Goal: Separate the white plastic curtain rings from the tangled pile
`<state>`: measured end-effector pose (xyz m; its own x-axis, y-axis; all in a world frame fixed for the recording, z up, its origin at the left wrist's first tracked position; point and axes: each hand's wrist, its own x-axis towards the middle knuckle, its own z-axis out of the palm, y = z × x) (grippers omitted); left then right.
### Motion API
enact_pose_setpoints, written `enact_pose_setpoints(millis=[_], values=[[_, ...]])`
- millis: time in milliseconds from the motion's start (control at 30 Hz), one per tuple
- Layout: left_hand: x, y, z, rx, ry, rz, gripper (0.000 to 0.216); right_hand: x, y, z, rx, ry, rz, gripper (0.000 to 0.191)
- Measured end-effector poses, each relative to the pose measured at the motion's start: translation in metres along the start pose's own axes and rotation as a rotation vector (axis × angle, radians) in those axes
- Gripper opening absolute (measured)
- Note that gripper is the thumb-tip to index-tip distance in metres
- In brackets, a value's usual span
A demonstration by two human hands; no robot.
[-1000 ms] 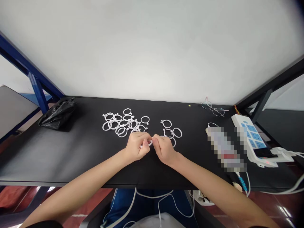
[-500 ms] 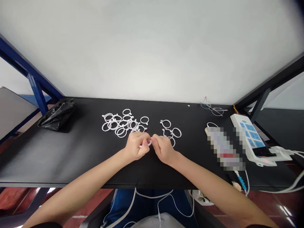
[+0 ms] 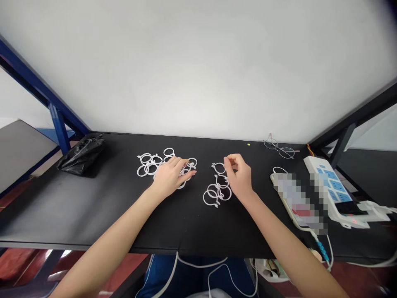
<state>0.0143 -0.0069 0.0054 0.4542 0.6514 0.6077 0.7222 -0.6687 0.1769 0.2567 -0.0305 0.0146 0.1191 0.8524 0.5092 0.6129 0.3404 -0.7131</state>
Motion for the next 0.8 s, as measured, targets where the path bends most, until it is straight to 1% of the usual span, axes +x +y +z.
enact_pose_setpoints(millis=[33,100,200,300,367,467,667,733,800], values=[[0.000,-0.002,0.003,0.021,-0.025,0.000,0.034,0.002,0.003,0.000,-0.038,-0.022,-0.025,0.015],[-0.001,-0.005,0.008,0.047,-0.085,0.003,0.035,0.004,0.009,0.003,-0.135,-0.101,-0.065,0.013],[-0.003,-0.007,0.011,0.060,-0.165,-0.034,0.036,0.001,0.015,0.008,-0.225,-0.229,-0.053,0.013],[-0.004,-0.007,0.011,0.058,-0.203,-0.074,0.041,-0.004,0.017,0.013,-0.256,-0.329,-0.037,0.013],[-0.004,-0.005,0.010,0.052,-0.208,-0.079,0.041,-0.006,0.018,0.015,-0.259,-0.368,-0.033,0.013],[-0.003,-0.004,0.009,0.023,-0.195,-0.085,0.040,-0.008,0.020,0.016,-0.267,-0.367,-0.067,0.014],[-0.001,-0.002,0.006,-0.048,-0.146,-0.092,0.033,-0.008,0.021,0.016,-0.369,-0.376,-0.160,0.024],[0.000,0.000,0.004,-0.062,-0.132,-0.087,0.030,-0.008,0.019,0.016,-0.365,-0.367,-0.173,0.025],[0.001,0.001,0.003,-0.078,-0.116,-0.081,0.028,-0.007,0.017,0.016,-0.317,-0.325,-0.185,0.024]])
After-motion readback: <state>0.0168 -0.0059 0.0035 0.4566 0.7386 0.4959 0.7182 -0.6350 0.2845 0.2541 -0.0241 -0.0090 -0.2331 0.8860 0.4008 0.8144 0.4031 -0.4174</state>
